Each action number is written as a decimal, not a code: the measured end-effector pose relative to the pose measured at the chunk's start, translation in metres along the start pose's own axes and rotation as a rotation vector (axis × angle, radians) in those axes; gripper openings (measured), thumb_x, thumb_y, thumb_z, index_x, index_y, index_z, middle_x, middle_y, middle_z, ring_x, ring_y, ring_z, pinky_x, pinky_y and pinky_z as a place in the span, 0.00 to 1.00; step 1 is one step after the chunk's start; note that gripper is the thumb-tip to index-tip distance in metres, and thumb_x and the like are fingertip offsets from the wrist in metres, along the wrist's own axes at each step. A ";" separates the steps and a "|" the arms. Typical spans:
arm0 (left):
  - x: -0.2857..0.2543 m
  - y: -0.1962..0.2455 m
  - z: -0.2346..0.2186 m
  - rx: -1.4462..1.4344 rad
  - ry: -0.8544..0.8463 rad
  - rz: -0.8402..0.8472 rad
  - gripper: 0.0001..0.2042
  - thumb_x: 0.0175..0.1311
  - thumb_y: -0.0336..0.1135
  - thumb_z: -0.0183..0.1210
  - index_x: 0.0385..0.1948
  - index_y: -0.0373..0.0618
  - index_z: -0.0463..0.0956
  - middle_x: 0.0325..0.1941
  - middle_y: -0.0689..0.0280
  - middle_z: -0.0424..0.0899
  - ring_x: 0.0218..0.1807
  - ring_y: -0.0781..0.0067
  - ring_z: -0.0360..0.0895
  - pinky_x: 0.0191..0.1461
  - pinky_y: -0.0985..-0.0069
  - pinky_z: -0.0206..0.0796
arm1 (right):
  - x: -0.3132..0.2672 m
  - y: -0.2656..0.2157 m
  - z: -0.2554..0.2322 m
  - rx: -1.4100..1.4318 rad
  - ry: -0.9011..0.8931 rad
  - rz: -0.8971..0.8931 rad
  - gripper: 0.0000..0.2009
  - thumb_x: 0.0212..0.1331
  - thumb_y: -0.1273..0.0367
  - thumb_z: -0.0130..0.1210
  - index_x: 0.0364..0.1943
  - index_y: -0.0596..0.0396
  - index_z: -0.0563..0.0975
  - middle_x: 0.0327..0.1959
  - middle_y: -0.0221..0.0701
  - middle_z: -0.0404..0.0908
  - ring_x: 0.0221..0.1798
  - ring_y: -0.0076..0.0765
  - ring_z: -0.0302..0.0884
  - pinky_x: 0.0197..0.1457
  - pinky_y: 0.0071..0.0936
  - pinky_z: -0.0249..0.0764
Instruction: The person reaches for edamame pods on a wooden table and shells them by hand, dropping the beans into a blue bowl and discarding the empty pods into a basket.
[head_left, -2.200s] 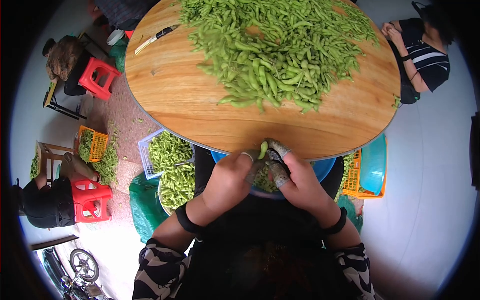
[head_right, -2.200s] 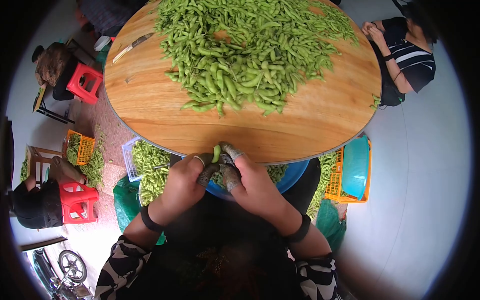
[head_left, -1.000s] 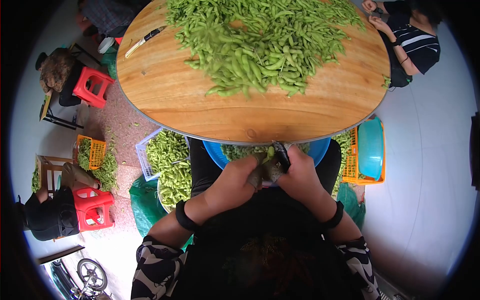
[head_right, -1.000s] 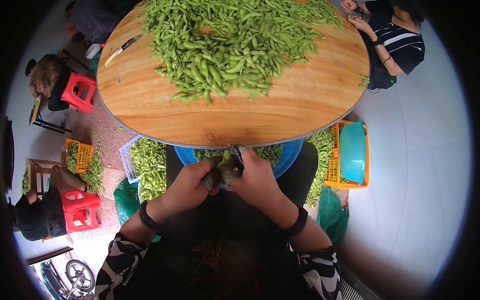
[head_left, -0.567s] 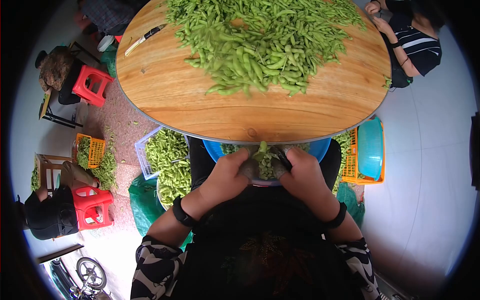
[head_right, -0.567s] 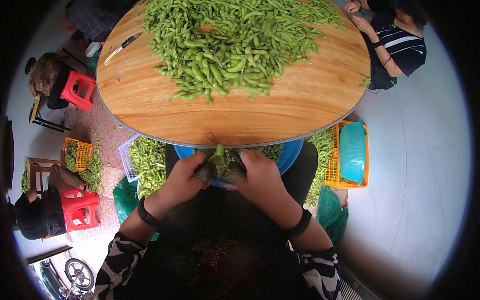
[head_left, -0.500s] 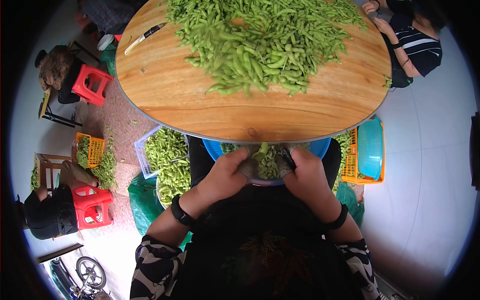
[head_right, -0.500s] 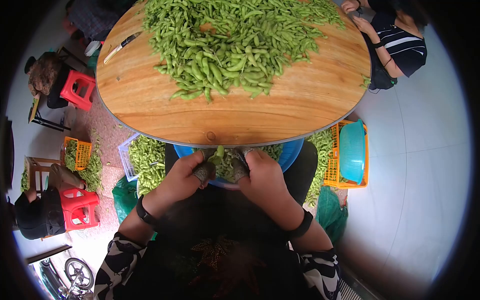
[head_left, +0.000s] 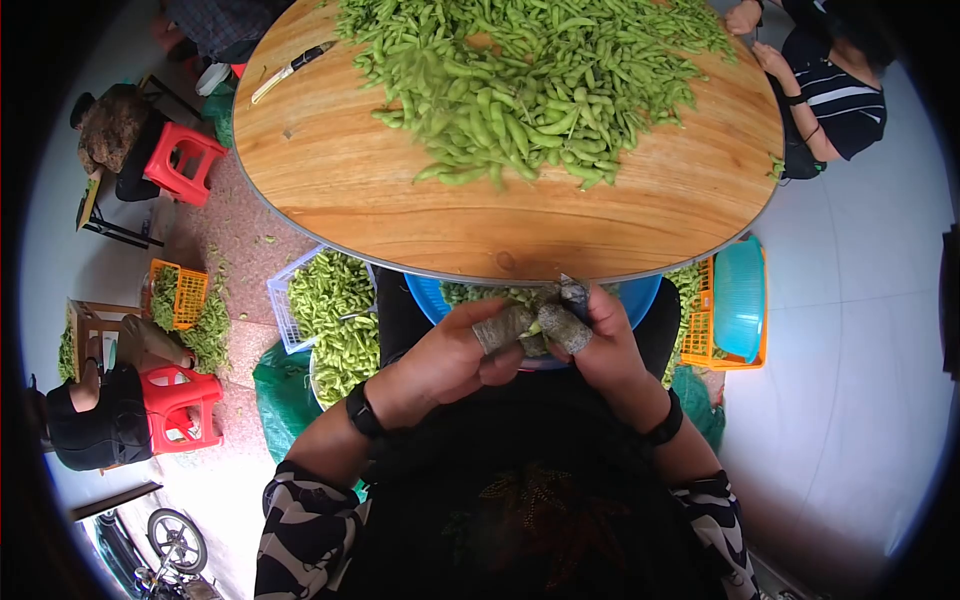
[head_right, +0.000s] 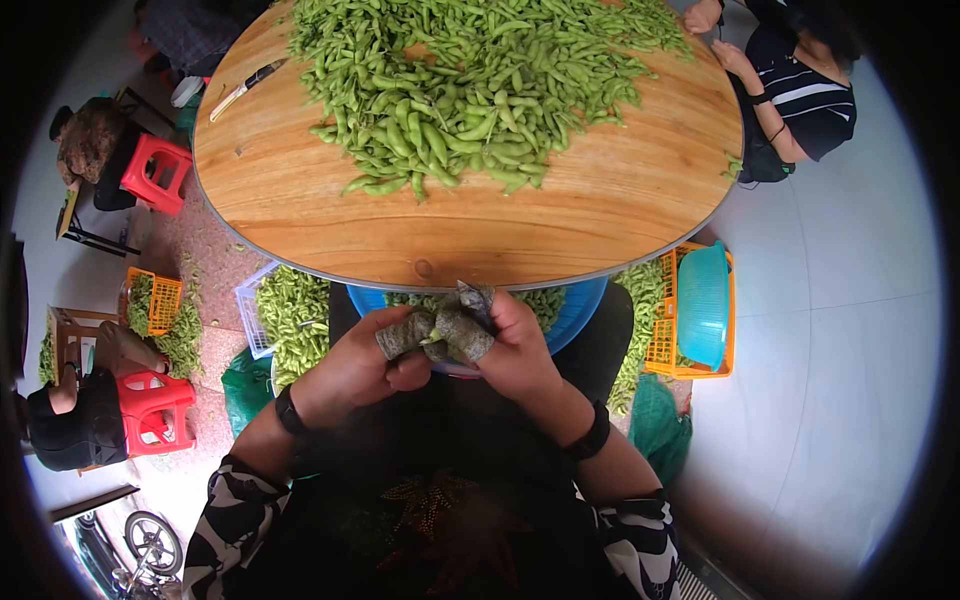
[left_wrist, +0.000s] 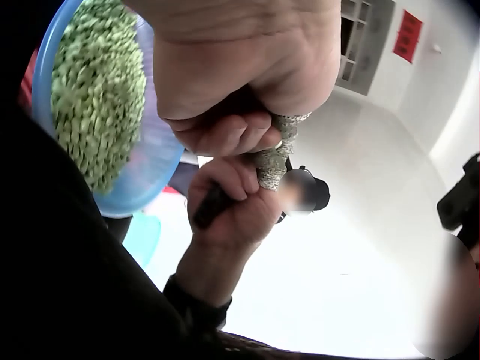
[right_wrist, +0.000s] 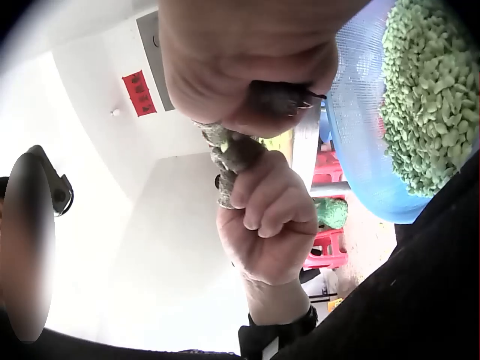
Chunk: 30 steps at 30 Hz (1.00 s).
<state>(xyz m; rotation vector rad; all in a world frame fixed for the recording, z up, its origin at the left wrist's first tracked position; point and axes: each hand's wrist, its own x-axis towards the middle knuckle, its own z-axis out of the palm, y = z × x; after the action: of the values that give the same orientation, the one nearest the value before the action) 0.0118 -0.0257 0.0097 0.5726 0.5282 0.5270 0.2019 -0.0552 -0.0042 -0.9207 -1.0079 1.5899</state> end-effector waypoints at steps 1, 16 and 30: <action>-0.001 0.001 0.002 0.000 0.001 0.000 0.10 0.71 0.41 0.50 0.37 0.45 0.72 0.15 0.73 0.65 0.16 0.83 0.57 0.22 0.82 0.49 | -0.001 0.002 0.000 0.034 -0.027 -0.070 0.08 0.63 0.75 0.54 0.45 0.58 0.74 0.43 0.26 0.79 0.44 0.20 0.75 0.50 0.22 0.73; 0.018 -0.026 -0.017 1.211 0.332 0.825 0.04 0.69 0.31 0.51 0.35 0.43 0.72 0.18 0.72 0.71 0.17 0.85 0.63 0.21 0.83 0.55 | -0.002 0.015 -0.005 -0.372 0.170 -0.035 0.10 0.59 0.74 0.59 0.44 0.57 0.75 0.33 0.25 0.80 0.32 0.20 0.76 0.35 0.19 0.72; 0.013 -0.017 -0.010 0.841 0.360 0.351 0.02 0.60 0.22 0.52 0.31 0.38 0.74 0.24 0.68 0.78 0.25 0.80 0.75 0.27 0.80 0.67 | 0.001 0.015 -0.005 -0.685 0.263 -0.121 0.12 0.44 0.79 0.55 0.37 0.61 0.74 0.30 0.38 0.78 0.33 0.34 0.78 0.38 0.29 0.74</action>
<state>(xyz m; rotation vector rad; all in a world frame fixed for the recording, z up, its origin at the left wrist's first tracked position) 0.0206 -0.0261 -0.0120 1.4033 1.0123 0.7432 0.2012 -0.0556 -0.0200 -1.4509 -1.4134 0.9840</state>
